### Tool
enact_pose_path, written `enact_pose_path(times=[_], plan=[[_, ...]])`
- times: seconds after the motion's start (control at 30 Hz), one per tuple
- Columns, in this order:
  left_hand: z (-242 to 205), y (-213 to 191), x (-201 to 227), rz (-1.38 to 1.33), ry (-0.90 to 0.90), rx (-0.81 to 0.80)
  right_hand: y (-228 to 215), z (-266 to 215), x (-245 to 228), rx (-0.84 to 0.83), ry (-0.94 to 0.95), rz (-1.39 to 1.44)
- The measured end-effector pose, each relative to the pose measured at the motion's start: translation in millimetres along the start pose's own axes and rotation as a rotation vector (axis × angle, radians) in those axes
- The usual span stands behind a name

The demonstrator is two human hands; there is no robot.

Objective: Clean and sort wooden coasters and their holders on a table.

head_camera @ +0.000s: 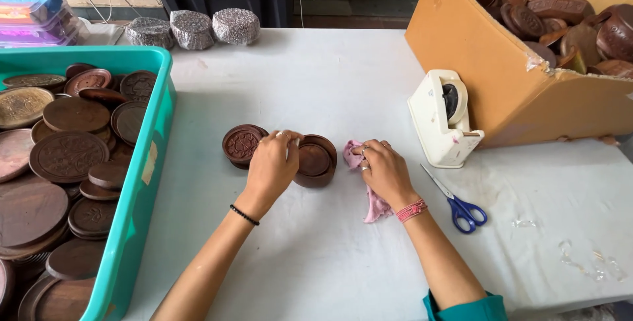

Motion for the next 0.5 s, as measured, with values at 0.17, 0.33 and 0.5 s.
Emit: enact_pose_path(times=[0.17,0.33,0.5], plan=[[-10,-19,11,0.032,-0.005,-0.035,-4,-2,-6,0.006,-0.005,0.013],[-7,-81,-1,0.038,-0.025,0.087,-7,-1,-16,-0.017,-0.019,-0.019],[-5,-83,-83,0.065,-0.105,-0.025,4,-4,-17,-0.037,0.030,-0.045]])
Point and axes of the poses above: each hand's wrist, its own z-axis towards the middle knuckle, its own y-axis out of the palm, x = y × z, the point moved 6 cm from there along z, towards the middle knuckle, and after that the axes turned 7 degrees about -x, right-handed, at the moved point
